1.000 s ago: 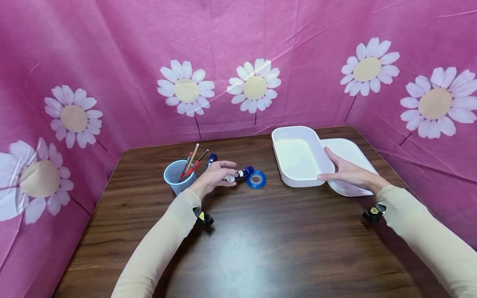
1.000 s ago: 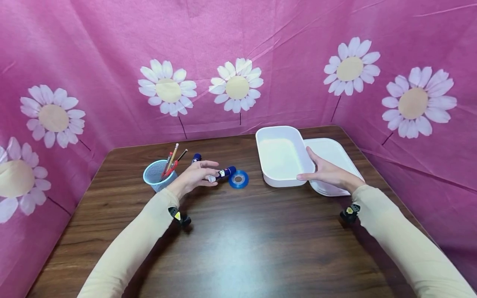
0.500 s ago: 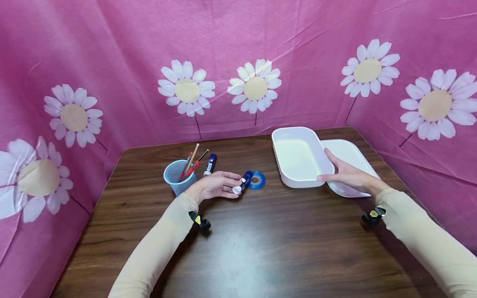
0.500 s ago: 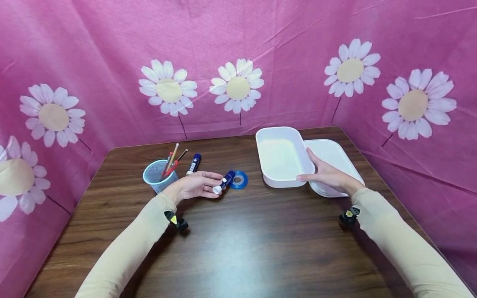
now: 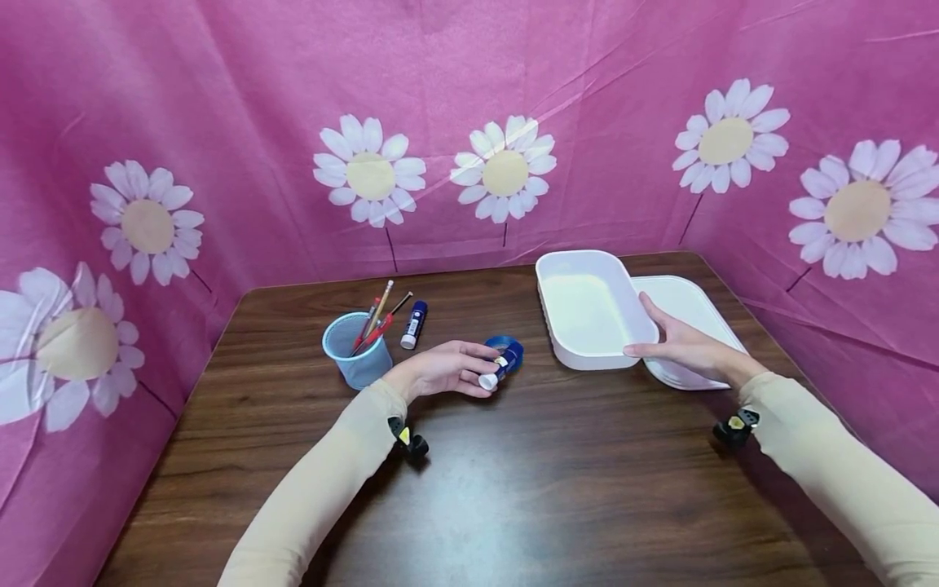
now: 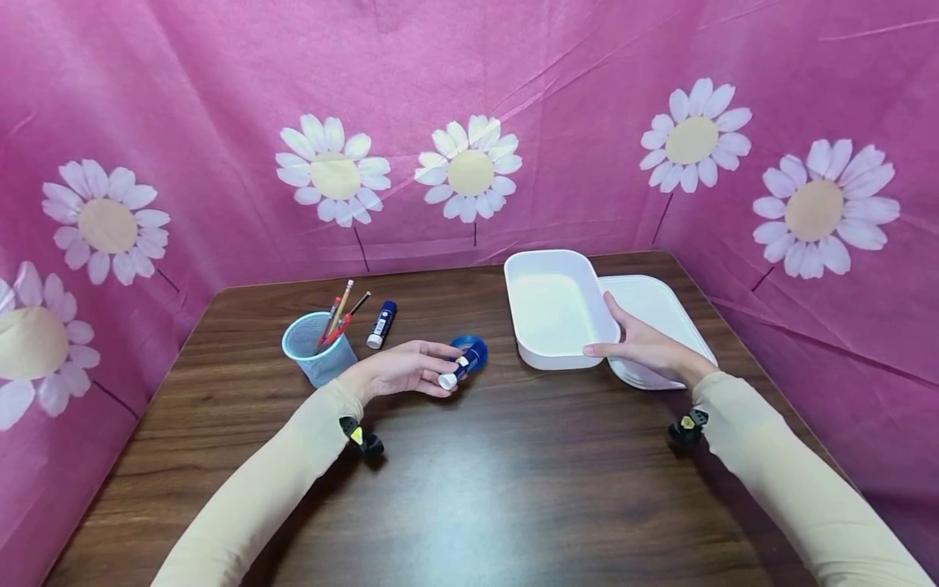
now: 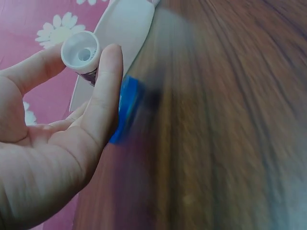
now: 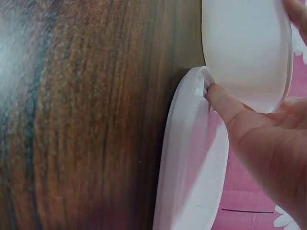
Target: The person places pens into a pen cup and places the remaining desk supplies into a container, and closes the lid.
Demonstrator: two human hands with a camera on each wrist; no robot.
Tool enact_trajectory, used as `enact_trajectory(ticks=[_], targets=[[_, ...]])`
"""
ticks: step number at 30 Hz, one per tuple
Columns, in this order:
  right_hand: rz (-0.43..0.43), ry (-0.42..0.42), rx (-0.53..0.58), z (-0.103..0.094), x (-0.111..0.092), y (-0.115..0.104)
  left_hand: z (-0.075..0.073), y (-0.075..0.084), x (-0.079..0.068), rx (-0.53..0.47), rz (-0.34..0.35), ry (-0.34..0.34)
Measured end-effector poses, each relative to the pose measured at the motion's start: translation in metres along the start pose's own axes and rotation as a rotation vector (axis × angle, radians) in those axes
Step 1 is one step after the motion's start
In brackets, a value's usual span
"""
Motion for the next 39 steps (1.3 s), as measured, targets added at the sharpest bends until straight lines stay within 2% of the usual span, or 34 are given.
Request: enact_trajectory(ticks=[6,10,13,20,25,32,35,39], targets=[[0.002,0.003,0.014,0.001,0.000,0.002,0.016,0.013,0.010,0.000,-0.013,-0.063],[-0.005,0.001,0.034,0.002,0.001,0.004,0.030,0.026,0.014,0.006,-0.001,-0.125],[-0.012,-0.007,0.052,0.004,0.002,0.004,0.037,0.038,0.016,0.031,-0.004,-0.146],[-0.016,-0.008,0.037,0.005,0.002,0.001,0.049,0.077,0.022,0.144,0.001,-0.136],[0.006,0.005,0.006,0.002,0.000,0.001,0.062,0.101,0.031,0.146,0.021,-0.097],[0.013,-0.005,0.002,0.004,0.000,0.005,0.094,0.121,0.036,0.090,0.066,-0.089],[0.013,-0.007,0.013,0.004,0.001,0.004,0.104,0.131,0.042,0.117,0.093,-0.072],[0.013,-0.010,0.015,0.003,0.002,0.002,0.108,0.141,0.051,0.178,0.121,-0.024]])
Point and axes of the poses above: each hand's wrist, its own x-axis towards the middle knuckle, its own z-axis out of the palm, y = z × x, the point moved 5 cm from there along x, towards the middle knuckle, and after that the axes turned 7 degrees about -y, right-handed, at the moved point
